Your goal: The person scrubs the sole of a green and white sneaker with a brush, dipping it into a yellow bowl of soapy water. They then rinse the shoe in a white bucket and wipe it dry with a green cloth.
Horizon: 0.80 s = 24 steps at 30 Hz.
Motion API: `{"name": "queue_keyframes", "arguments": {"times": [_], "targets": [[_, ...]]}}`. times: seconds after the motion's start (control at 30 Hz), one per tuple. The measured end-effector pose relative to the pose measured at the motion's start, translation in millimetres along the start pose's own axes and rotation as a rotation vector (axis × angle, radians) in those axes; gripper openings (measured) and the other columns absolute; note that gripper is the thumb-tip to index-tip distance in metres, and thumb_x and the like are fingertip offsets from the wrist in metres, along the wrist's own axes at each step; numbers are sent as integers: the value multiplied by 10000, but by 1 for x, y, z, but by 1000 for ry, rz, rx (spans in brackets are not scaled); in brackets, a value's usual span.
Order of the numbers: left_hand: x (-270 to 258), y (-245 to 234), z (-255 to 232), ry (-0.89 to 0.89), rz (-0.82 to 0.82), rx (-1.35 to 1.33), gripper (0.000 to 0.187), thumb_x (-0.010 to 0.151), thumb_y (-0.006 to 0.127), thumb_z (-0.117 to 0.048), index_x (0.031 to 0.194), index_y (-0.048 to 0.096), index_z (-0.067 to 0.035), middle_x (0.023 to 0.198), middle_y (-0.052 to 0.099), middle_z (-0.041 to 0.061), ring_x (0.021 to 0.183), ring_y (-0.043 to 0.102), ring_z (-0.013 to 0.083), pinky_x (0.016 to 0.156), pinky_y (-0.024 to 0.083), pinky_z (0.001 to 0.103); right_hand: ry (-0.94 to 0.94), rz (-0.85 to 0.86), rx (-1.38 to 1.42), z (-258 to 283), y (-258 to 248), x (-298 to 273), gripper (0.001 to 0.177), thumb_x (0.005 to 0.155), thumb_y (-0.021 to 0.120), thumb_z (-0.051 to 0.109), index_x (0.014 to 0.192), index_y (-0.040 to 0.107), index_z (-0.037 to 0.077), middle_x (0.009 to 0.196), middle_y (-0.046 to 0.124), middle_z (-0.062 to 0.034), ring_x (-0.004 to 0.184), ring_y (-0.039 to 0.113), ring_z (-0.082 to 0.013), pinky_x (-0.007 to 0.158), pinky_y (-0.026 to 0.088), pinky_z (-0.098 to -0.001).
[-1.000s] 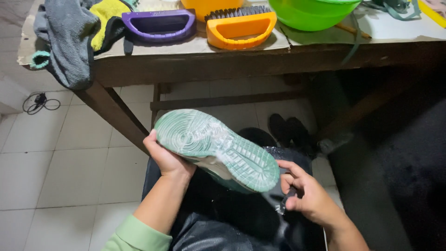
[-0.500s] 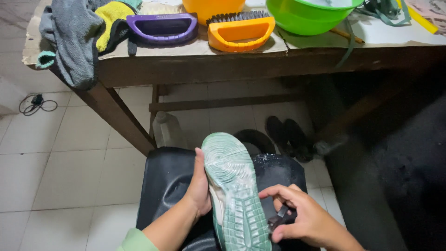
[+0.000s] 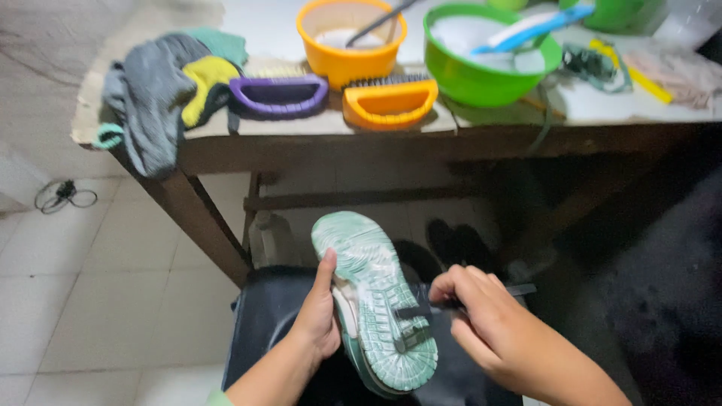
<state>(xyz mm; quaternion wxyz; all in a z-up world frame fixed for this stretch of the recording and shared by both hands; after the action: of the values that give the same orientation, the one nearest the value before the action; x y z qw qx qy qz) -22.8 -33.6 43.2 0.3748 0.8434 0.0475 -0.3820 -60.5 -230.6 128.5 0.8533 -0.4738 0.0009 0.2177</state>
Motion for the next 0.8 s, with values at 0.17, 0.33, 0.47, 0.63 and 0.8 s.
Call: {"name": "queue_keyframes", "arguments": {"times": [0.17, 0.33, 0.47, 0.63, 0.8], "targets": [[30, -12, -18, 81, 88, -130, 691, 847, 556, -620, 1263, 656, -78, 997, 700, 201, 890, 669, 345, 833, 551, 528, -536, -280, -206, 63, -61, 57, 205, 980, 497, 127, 1145, 613, 163, 1022, 664, -28, 910, 611, -243, 835, 409, -372], [-20, 30, -52, -29, 58, -169, 910, 798, 469, -652, 1441, 584, -18, 1350, 657, 278, 1250, 601, 403, 1074, 439, 545, -836, -815, -587, 123, -138, 111, 194, 926, 797, 163, 1080, 817, 279, 940, 706, -61, 640, 638, -258, 522, 444, -413], [26, 13, -56, 106, 158, -239, 575, 874, 689, -622, 648, 295, -268, 526, 227, -93, 415, 239, 60, 408, 217, 266, -580, -746, -644, 115, -172, 180, 498, 822, 573, -24, 1161, 775, 280, 1035, 632, -69, 802, 626, -354, 591, 419, -496], [-26, 56, -82, -22, 148, -196, 805, 884, 422, -547, 1473, 563, -16, 1426, 619, 262, 1307, 558, 409, 1125, 401, 552, -255, -600, -818, 122, -196, 226, 518, 821, 510, -56, 1100, 786, 282, 959, 644, -63, 898, 633, -357, 713, 445, -511], [48, 25, -81, -3, 75, -211, 780, 845, 502, -493, 1474, 558, -36, 1430, 619, 275, 1309, 564, 403, 1116, 413, 542, -177, -508, -787, 112, -210, 254, 517, 797, 542, -6, 1059, 799, 358, 1008, 669, -5, 985, 645, -334, 768, 424, -491]]}}
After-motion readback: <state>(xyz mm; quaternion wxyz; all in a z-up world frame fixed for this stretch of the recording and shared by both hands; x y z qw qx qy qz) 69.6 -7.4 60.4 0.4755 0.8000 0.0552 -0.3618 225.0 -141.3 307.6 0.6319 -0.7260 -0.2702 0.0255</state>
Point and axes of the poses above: each hand's wrist, its own x-axis towards the middle knuckle, its own y-axis out of the palm, z = x × y, the point moved 5 cm from there along x, towards the middle knuckle
